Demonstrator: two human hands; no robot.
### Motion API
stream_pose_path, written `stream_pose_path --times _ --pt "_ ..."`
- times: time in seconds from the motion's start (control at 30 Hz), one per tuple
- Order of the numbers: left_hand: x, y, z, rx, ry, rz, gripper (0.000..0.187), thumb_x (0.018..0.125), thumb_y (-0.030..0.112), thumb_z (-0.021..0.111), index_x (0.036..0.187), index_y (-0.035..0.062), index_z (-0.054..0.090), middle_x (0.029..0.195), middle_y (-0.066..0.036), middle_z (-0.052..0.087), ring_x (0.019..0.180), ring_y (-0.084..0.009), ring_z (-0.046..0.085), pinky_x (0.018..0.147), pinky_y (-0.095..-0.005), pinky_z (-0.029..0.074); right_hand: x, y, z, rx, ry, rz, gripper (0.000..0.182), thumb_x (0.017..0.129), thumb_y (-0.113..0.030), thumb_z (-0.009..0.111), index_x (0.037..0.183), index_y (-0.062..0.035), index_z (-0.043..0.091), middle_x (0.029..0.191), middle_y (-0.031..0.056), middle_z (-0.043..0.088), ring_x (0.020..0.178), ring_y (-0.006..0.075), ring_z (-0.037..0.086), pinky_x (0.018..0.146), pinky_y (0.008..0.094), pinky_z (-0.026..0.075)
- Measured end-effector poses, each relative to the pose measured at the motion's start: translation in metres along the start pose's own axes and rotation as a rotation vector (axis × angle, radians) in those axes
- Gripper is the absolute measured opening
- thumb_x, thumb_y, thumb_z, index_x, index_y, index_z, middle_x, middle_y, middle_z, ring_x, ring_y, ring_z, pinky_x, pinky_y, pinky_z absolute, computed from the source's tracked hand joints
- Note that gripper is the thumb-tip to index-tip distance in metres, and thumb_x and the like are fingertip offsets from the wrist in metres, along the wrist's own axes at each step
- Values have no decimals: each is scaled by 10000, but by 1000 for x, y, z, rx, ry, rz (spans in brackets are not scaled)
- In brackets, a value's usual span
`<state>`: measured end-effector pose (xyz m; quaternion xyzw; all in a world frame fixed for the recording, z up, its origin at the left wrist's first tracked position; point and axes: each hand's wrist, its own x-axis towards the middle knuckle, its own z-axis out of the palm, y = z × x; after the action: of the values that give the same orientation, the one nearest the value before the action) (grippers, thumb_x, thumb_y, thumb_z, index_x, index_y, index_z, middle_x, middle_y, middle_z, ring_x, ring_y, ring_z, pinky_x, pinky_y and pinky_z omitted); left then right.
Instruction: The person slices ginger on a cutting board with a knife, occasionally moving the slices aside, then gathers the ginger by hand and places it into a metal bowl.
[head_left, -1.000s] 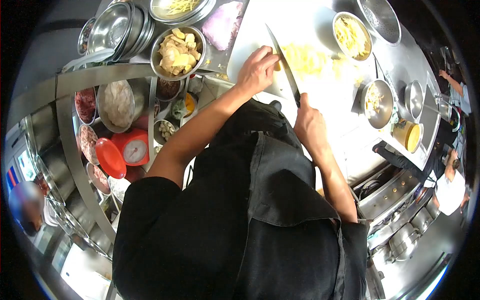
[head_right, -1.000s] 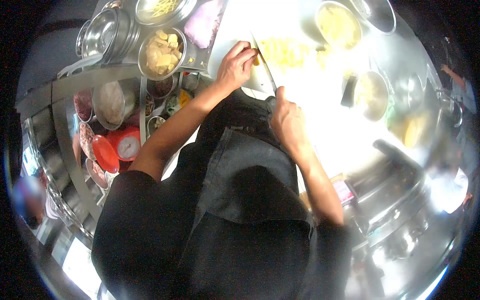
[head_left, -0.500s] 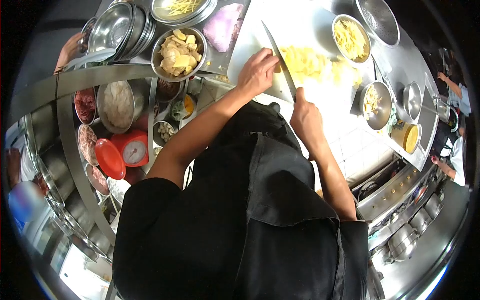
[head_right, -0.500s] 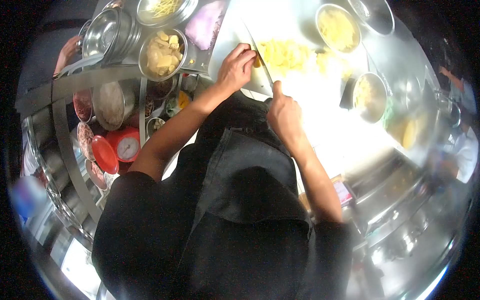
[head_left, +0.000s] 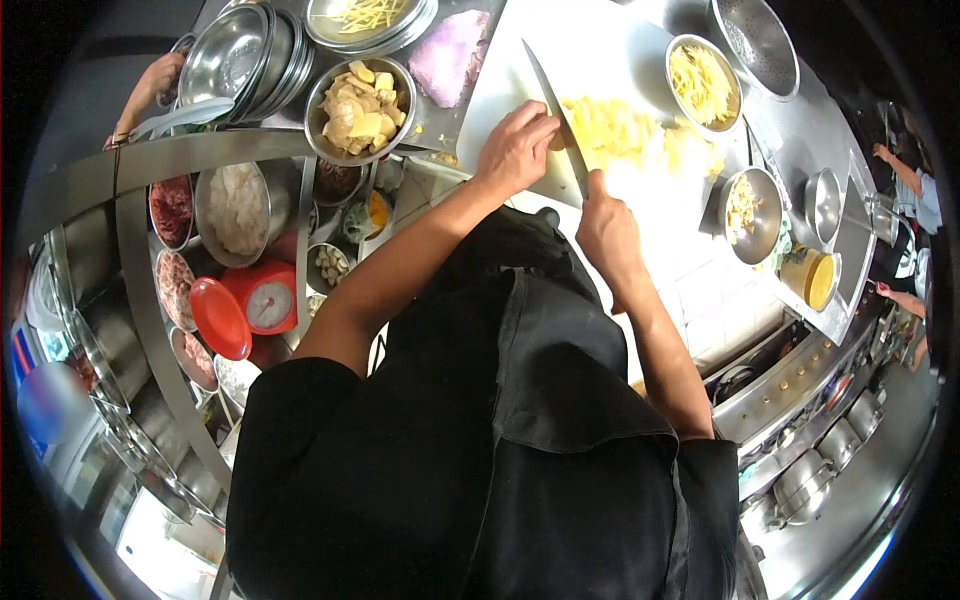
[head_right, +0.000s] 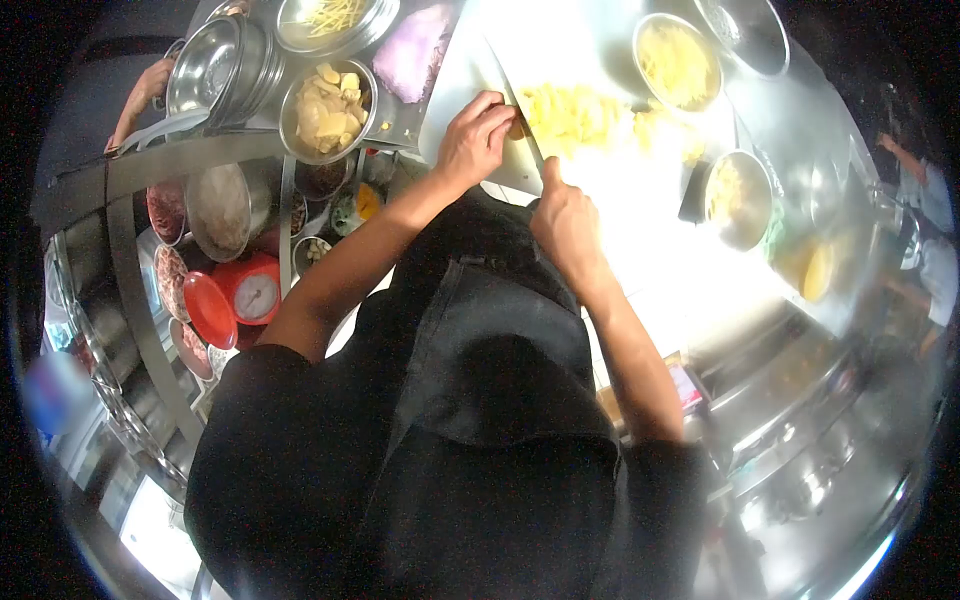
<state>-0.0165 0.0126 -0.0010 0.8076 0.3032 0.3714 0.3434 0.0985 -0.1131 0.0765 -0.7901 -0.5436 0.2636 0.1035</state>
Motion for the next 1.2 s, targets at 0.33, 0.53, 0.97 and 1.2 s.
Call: stream_pose_path --times 0.33,0.53,0.97,1.2 --pt "0 -1 -2 -7 -6 35 172 761 -55 601 918 14 602 934 -126 557 857 -336 585 728 -420 488 12 5 22 -5 1 7 272 781 26 493 1036 -4 403 682 303 614 676 487 625 616 566 482" --pt "0 -1 -1 34 -10 31 162 760 -58 593 908 10 592 929 -127 551 857 -341 585 723 -425 485 -3 -8 -10 10 -21 9 191 853 5 484 1016 12 384 674 327 590 676 518 590 623 595 442" --pt "1 -1 -1 7 -21 14 158 767 -55 591 907 18 595 922 -116 560 827 -341 589 692 -430 472 21 9 21 10 30 -35 237 853 -3 507 1062 17 396 662 317 594 654 505 597 614 576 465" --pt "1 -1 -2 45 15 37 178 773 -72 621 934 4 616 943 -120 578 816 -338 618 686 -409 501 -4 -6 -9 -4 1 -26 193 848 7 490 1015 15 394 662 321 591 660 510 595 614 581 457"
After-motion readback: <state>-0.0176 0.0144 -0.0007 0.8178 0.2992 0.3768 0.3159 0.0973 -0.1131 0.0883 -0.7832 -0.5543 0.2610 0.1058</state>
